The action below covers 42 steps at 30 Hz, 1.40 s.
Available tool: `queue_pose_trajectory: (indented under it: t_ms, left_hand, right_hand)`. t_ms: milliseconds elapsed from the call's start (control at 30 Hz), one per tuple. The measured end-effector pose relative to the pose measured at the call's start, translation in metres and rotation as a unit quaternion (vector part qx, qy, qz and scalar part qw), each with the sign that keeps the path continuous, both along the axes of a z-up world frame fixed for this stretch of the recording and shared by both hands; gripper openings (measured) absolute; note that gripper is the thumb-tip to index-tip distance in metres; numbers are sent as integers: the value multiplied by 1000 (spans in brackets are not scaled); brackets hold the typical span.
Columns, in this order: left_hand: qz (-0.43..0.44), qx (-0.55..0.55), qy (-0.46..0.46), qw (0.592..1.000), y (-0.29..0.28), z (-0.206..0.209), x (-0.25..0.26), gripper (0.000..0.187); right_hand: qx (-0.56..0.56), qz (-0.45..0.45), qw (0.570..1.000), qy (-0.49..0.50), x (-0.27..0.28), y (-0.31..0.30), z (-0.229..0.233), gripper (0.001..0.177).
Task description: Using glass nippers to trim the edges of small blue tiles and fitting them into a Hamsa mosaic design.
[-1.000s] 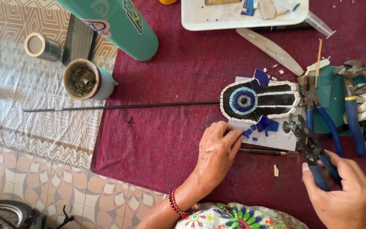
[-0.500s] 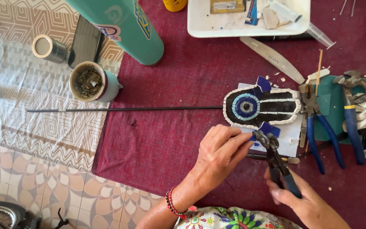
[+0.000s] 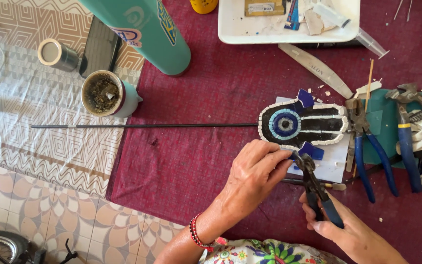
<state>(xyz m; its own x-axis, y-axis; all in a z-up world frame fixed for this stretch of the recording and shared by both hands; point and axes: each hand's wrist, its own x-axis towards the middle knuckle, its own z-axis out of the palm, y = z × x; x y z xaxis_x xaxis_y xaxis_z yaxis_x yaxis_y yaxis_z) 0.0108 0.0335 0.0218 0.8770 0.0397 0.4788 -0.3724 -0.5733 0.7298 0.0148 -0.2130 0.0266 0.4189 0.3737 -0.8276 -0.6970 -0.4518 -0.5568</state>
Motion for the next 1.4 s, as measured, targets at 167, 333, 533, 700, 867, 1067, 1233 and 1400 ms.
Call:
queue_pose_trajectory:
  t_ms: [167,333,533,700,867,1067,1233,1400]
  left_hand:
    - [-26,-21,19,999,1,0,1,14]
    - [-37,-49,26,998,2,5,2,14]
    - [-60,-125,112,984,6,4,0,48]
    - [-138,-309,164,927,9,-19,3,30]
    - [-155,-396,194,884,5,-28,2,24]
    - [-173,-375,180,893,6,-26,6,20]
    - [-170,-370,171,897,6,-28,5,20]
    - [-177,-348,162,906,9,-31,6,18]
  right_hand:
    - [-6,-4,999,34,5,5,6,37]
    - [22,21,999,11,2,-3,1,30]
    - [36,-89,991,98,-9,-7,1,35]
    - [138,-71,982,105,-16,-16,-14,47]
    - [137,-37,985,95,-22,-25,-25,50]
    - [184,-57,975,109,-25,-23,-29,57]
    - [176,-28,980,90,-23,-17,-25,53]
    - [122,-62,984,116,-20,-8,-14,42]
